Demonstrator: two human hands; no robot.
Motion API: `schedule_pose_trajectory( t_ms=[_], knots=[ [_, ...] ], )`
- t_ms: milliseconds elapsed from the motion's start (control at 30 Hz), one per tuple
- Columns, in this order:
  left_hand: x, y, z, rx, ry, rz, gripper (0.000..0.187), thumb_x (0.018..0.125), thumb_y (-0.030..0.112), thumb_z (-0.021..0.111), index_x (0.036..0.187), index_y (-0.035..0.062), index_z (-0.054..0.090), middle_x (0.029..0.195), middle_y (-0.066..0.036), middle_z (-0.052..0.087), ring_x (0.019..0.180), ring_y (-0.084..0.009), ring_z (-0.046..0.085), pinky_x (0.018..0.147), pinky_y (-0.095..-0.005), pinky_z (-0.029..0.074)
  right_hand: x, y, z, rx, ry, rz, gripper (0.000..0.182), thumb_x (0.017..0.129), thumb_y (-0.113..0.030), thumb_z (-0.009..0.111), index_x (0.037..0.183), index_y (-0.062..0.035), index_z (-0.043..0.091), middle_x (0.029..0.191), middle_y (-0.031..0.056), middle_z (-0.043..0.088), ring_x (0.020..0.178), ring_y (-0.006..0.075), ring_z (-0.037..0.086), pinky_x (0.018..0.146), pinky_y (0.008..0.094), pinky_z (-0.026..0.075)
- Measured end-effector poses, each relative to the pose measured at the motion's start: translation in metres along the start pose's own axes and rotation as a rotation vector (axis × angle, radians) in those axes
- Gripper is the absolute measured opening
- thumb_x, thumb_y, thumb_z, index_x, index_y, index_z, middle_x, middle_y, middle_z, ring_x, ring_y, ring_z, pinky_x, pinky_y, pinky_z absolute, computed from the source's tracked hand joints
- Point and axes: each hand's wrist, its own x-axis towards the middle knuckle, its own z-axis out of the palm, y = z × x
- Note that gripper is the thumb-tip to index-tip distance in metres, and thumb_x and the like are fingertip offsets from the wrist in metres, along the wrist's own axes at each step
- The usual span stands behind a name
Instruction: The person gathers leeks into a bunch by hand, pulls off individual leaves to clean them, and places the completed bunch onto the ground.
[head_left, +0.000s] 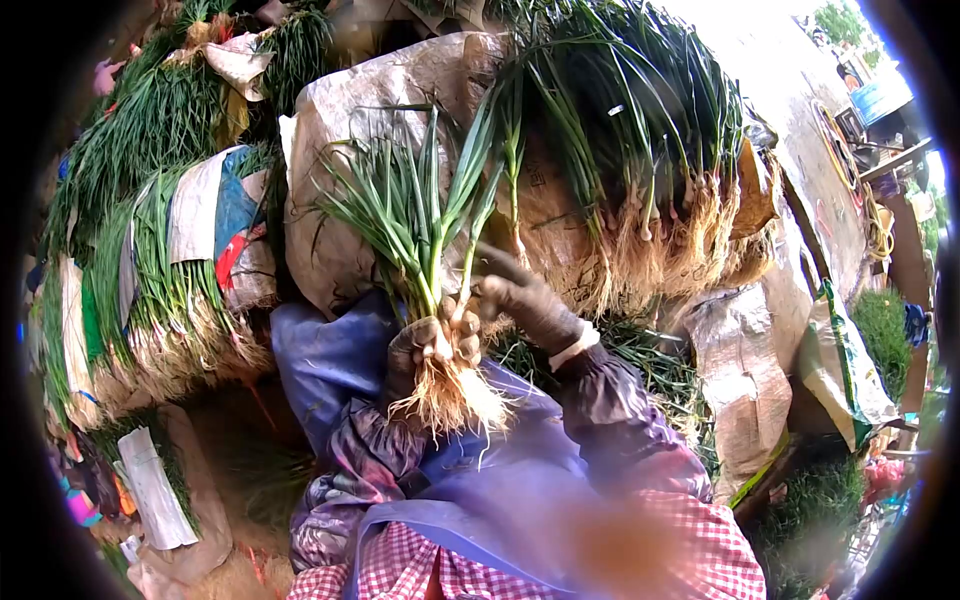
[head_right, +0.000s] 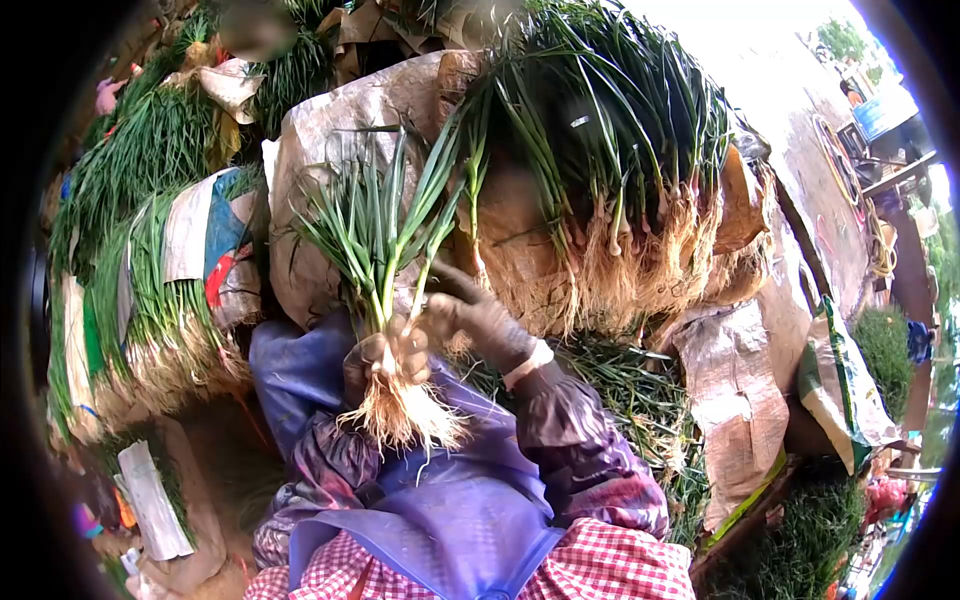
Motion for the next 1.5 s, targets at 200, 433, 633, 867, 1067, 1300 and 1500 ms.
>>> schedule_pose_trajectory(
  t_ms=[200, 433, 633, 867, 1067, 1300, 1500],
  knots=[
    [-0.005, 0.003, -0.005, -0.018, 0.008, -0.077, 0.027, 0.082, 0.017, 0.061, 0.104, 0.0037, 0.053, 0.096, -0.013, 0.055, 0.073, -0.0211, 0.054, 0.065, -0.0335, 0.047, -0.003, 0.045, -0.028, -0.275, 0.269, -0.402, 0.017, 0.088, -0.008, 0.064, 0.104, -0.0040, 0.066, 0.095, 0.0083, 0.069, 0.085, 0.0151, 0.063, 0.076, 0.0272, 0.051],
    [0.001, 0.003, -0.018, -0.047, 0.124, -0.239, 0.031, 0.080, 0.014, 0.064, 0.102, -0.0073, 0.057, 0.099, -0.016, 0.062, 0.082, -0.0265, 0.061, 0.074, -0.0393, 0.053, -0.010, -0.040, -0.021, -1.551, 0.289, 0.280, 0.047, 0.079, -0.051, 0.067, 0.107, -0.0137, 0.065, 0.083, 0.0084, 0.069, 0.074, 0.0273, 0.066, 0.070, 0.0376, 0.052],
    [0.000, 0.000, 0.008, 0.282, 0.159, -0.122, 0.041, 0.077, 0.007, 0.066, 0.115, 0.0012, 0.051, 0.092, -0.009, 0.060, 0.069, -0.0175, 0.060, 0.065, -0.0279, 0.051, 0.094, -0.023, -0.053, -1.572, 0.760, -0.319, 0.034, 0.080, -0.043, 0.067, 0.093, -0.0124, 0.061, 0.078, 0.0118, 0.064, 0.073, 0.0331, 0.063, 0.064, 0.0418, 0.049],
    [-0.004, 0.004, -0.020, 0.360, 0.270, -0.152, 0.035, 0.085, 0.013, 0.064, 0.113, -0.0066, 0.056, 0.083, -0.011, 0.064, 0.071, -0.0193, 0.063, 0.068, -0.0315, 0.055, 0.013, 0.006, -0.004, 0.017, 0.151, -0.008, 0.026, 0.092, -0.027, 0.061, 0.100, -0.0027, 0.066, 0.081, 0.0027, 0.067, 0.069, 0.0095, 0.063, 0.061, 0.0228, 0.053],
    [-0.001, 0.004, -0.006, 0.403, 0.303, -0.189, 0.022, 0.082, 0.016, 0.067, 0.093, -0.0027, 0.062, 0.078, -0.010, 0.064, 0.072, -0.0188, 0.063, 0.069, -0.0287, 0.054, 0.027, 0.015, -0.009, -1.038, 0.446, -0.446, 0.020, 0.085, -0.025, 0.067, 0.094, -0.0068, 0.066, 0.075, 0.0087, 0.065, 0.056, 0.0161, 0.058, 0.052, 0.0347, 0.046],
    [0.001, 0.006, -0.007, 0.029, 0.008, -0.149, 0.024, 0.081, 0.012, 0.062, 0.100, 0.0014, 0.055, 0.088, -0.010, 0.057, 0.075, -0.0176, 0.054, 0.069, -0.0303, 0.048, 0.011, -0.005, 0.004, 0.110, 0.727, -0.328, 0.021, 0.089, -0.022, 0.064, 0.073, -0.0127, 0.053, 0.059, -0.0028, 0.049, 0.048, 0.0088, 0.043, 0.044, 0.0265, 0.035],
    [-0.005, 0.003, -0.021, 0.211, 0.074, -0.012, 0.024, 0.084, 0.018, 0.064, 0.092, -0.0053, 0.064, 0.068, -0.007, 0.061, 0.067, -0.0200, 0.061, 0.069, -0.0356, 0.052, -0.029, -0.004, -0.057, -1.259, 0.821, -0.233, 0.037, 0.073, -0.014, 0.078, 0.105, -0.0126, 0.058, 0.091, 0.0041, 0.062, 0.077, 0.0171, 0.061, 0.065, 0.0300, 0.051]
  ],
)
